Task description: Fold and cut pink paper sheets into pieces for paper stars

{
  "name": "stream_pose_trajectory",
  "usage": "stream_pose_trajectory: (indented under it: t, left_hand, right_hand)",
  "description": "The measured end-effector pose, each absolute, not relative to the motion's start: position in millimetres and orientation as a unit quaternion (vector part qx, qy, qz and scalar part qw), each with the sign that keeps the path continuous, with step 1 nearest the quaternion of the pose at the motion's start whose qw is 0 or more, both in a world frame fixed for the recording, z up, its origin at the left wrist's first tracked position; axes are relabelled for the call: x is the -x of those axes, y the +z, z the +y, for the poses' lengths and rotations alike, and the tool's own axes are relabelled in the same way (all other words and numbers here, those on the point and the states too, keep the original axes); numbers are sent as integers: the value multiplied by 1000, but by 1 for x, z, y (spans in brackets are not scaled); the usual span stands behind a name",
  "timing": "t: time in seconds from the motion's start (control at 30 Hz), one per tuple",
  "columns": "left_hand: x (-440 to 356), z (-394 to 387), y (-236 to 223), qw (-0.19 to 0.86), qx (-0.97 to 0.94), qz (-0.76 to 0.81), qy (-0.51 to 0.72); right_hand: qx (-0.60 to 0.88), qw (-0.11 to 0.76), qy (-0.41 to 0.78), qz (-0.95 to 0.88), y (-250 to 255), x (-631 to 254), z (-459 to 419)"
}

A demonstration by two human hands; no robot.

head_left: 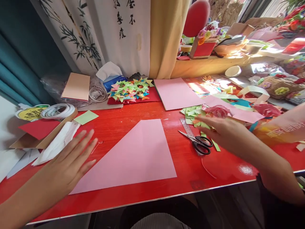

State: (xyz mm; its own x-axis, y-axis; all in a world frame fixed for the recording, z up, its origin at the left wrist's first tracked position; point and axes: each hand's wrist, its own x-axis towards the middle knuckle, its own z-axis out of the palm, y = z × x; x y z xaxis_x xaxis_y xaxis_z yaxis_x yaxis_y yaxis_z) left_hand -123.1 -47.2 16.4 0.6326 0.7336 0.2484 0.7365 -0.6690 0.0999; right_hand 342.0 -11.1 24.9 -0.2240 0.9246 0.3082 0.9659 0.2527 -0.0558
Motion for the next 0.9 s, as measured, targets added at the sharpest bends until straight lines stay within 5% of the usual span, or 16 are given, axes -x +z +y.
stream_pose_trajectory:
  t: [0.17,0.4,0.73,0.9]
  left_hand:
    - [5,7,41,-13,961,-251,-113]
    - [-147,63,3,-23,995,-97,26]
    - [-108,32,-7,-31,994,-101,13]
    - [-88,26,-1,13,988,-154,17]
  right_hand:
    - [549,124,-77,-823,-34,-350,-78]
    - [540,196,-67,-816,-43,-350,-116]
    - [624,230,-158,-730,-57,-370,-118]
    - [489,174,-137,-844,-42,-328,-123]
